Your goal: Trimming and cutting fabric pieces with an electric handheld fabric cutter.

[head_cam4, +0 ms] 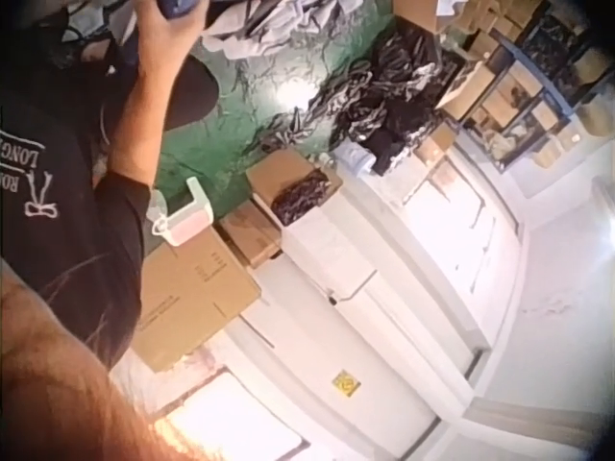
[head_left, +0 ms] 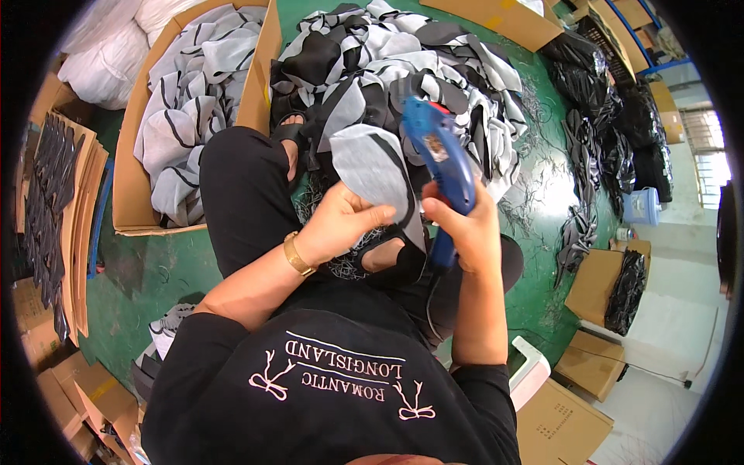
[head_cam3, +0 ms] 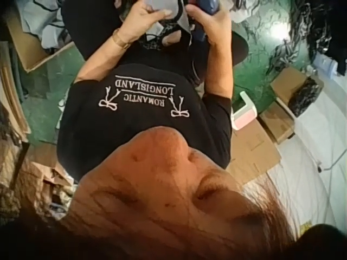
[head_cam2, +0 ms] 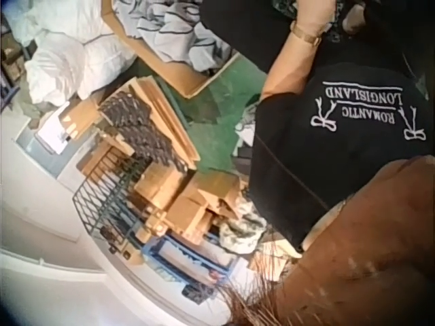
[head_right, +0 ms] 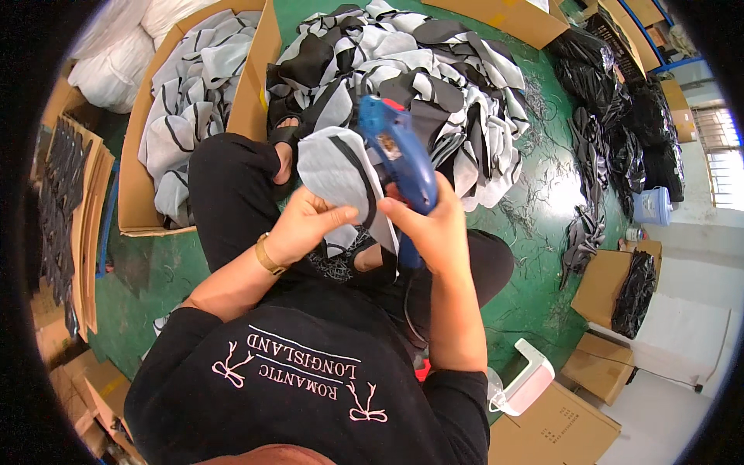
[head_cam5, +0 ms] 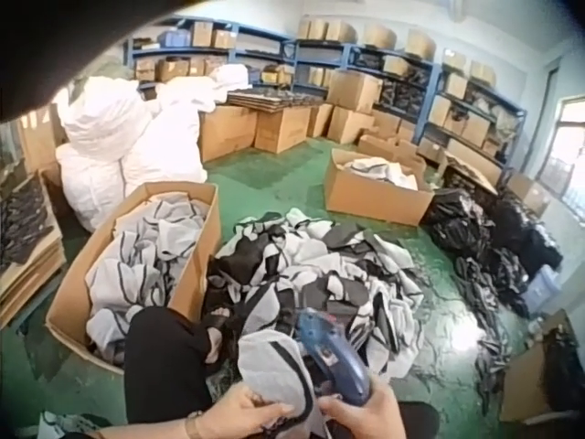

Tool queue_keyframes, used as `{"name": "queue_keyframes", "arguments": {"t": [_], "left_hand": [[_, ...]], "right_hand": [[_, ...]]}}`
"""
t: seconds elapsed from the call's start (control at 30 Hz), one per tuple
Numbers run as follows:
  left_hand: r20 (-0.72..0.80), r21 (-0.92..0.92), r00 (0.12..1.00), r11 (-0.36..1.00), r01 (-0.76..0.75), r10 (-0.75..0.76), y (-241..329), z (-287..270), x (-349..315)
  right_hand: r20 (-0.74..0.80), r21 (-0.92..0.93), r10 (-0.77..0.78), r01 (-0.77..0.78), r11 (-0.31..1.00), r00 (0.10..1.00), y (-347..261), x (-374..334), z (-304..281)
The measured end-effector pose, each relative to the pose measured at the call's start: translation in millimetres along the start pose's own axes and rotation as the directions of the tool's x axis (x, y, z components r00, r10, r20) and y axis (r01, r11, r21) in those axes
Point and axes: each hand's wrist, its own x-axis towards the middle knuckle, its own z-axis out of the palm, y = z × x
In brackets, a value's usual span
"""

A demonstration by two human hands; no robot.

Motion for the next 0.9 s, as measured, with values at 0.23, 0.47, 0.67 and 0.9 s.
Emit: {"name": "queue_keyframes", "arguments": {"t": [0.23, 0.47, 0.67, 0.9], "left_hand": [[-0.043, -0.225, 0.996, 0.972, 0.065, -0.076, 8, 5, 5], [-0.151, -0.416, 0.976, 0.905, 0.084, -0.160, 12, -1, 26], [-0.139, -0.351, 0.984, 0.935, 0.054, -0.109, 20, -3, 29], [-0.073, -0.261, 0.992, 0.962, 0.080, -0.103, 38, -9, 31]], "right_hand": [[0.011, -0.044, 0.049, -0.048, 0.998, 0.999, 19, 1, 13], [0.098, 0.208, 0.136, -0.154, 0.966, 0.986, 25, -10, 10], [0.058, 0.328, 0.156, -0.167, 0.930, 0.986, 43, -21, -12], [0.386, 0.406, 0.200, -0.360, 0.840, 0.901, 60, -40, -42]]}}
